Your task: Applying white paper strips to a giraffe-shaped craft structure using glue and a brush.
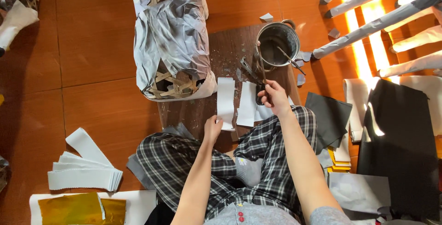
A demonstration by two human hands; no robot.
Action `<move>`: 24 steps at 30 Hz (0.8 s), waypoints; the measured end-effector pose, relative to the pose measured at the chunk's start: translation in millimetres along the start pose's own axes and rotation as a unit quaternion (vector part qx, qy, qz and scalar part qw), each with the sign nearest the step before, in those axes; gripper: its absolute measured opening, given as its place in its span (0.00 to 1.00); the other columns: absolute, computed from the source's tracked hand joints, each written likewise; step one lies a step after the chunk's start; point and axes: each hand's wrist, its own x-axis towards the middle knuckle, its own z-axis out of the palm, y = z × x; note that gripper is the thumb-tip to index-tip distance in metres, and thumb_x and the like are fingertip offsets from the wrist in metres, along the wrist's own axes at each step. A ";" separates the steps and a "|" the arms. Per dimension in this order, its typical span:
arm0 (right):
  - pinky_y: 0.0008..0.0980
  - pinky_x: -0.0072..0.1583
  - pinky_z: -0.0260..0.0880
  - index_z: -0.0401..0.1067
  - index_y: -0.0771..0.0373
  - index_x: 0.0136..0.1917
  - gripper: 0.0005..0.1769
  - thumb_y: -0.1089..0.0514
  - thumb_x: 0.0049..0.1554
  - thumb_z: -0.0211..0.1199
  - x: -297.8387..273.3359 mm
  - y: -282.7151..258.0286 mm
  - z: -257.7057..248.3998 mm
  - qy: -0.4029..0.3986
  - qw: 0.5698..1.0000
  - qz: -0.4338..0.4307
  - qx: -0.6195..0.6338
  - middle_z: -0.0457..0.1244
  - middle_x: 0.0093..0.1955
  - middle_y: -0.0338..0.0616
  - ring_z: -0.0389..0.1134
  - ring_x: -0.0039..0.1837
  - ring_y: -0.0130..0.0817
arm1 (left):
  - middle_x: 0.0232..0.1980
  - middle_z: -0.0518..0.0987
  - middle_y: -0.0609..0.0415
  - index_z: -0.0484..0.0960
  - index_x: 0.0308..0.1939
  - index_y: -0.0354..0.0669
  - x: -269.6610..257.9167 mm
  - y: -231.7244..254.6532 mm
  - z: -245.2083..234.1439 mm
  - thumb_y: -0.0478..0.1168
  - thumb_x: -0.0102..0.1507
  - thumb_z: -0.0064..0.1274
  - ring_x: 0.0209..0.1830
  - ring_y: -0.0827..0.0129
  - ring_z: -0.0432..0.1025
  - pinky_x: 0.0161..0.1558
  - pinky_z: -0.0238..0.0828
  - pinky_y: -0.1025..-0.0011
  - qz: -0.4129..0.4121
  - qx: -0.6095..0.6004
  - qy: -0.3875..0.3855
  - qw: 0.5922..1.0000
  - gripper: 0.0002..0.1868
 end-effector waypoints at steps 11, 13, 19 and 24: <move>0.14 0.23 0.45 0.62 0.52 0.58 0.12 0.51 0.66 0.40 13.6 5.6 15.6 0.027 0.999 -0.020 0.030 0.56 0.28 0.43 0.54 0.26 0.27 | 0.61 0.69 0.26 0.70 0.60 0.26 -42.3 59.4 -28.7 0.39 0.60 0.55 0.65 0.43 0.62 0.62 0.62 0.53 -0.020 -0.216 -0.033 0.976 0.28; 0.16 0.23 0.45 0.62 0.50 0.59 0.12 0.47 0.67 0.43 -5.1 -6.9 20.8 0.021 0.998 -0.045 0.031 0.57 0.29 0.46 0.55 0.25 0.29 | 0.63 0.65 0.21 0.66 0.63 0.21 -51.8 82.3 -34.9 0.35 0.58 0.53 0.68 0.37 0.58 0.65 0.58 0.49 -0.011 -0.198 -0.041 0.979 0.31; 0.22 0.20 0.55 0.70 0.59 0.54 0.10 0.63 0.58 0.54 -59.6 20.3 23.6 -0.003 0.955 -0.108 -0.275 0.61 0.25 0.46 0.60 0.21 0.28 | 0.63 0.70 0.28 0.67 0.65 0.25 -35.3 61.1 -18.5 0.34 0.56 0.54 0.64 0.47 0.65 0.60 0.65 0.57 -0.030 -0.265 -0.060 0.962 0.33; 0.41 0.42 0.75 0.65 0.48 0.68 0.22 0.58 0.60 0.49 -71.2 41.1 40.7 -0.017 0.616 -0.227 -0.754 0.66 0.36 0.50 0.73 0.41 0.45 | 0.55 0.75 0.35 0.72 0.61 0.28 -6.2 6.6 18.8 0.31 0.50 0.55 0.55 0.58 0.71 0.54 0.68 0.61 -0.047 -0.325 -0.054 0.943 0.34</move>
